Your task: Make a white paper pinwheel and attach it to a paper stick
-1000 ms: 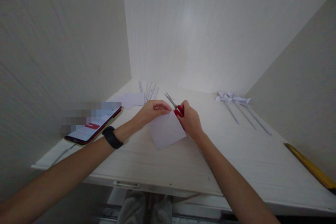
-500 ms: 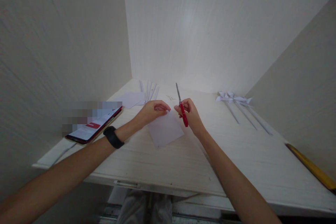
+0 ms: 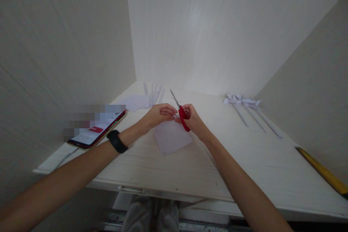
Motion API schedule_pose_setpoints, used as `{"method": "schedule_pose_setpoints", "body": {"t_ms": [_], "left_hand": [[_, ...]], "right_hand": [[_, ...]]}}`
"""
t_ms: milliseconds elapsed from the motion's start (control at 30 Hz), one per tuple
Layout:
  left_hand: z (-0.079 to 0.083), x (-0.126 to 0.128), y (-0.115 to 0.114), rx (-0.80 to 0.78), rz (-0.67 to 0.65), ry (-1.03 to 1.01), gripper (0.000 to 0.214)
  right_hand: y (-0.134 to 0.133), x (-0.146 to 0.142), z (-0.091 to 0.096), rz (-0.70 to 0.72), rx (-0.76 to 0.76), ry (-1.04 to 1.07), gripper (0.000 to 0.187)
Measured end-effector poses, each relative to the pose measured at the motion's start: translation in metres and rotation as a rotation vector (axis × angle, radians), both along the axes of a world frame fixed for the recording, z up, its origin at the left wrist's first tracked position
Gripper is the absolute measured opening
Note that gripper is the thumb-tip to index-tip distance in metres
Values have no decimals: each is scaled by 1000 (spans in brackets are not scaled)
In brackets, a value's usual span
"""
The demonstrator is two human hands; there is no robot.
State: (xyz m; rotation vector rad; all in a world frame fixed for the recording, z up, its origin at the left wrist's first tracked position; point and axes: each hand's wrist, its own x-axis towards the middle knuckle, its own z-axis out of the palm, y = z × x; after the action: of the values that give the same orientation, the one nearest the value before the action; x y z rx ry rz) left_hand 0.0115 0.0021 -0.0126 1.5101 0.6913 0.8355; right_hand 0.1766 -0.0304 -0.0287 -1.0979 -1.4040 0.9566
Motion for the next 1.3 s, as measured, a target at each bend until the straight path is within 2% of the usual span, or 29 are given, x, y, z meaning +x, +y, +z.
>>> {"method": "schedule_pose_setpoints", "body": {"t_ms": [233,400,700,900,1100,1300], "left_hand": [[0,-1,-3,-33,-8,-35,28],[2,-1,-3,-61,-3,-32,29],[6,-1,-6,-51,16,-28,27],[9,-2,-9,6,18,35,18],[9,-2,-11,16,93,73,23],[9,-3,-10,0,98,55,26]], "right_hand": [[-4,0,6,29,-64,10,53],[-7,0,10,56,-129,53,44],[-10,0,13,64,-152,94,42],[-8,5,11,61,-148,117,36],[-3,9,4,49,-158,159,36],[-3,9,5,54,-168,169,35]]}}
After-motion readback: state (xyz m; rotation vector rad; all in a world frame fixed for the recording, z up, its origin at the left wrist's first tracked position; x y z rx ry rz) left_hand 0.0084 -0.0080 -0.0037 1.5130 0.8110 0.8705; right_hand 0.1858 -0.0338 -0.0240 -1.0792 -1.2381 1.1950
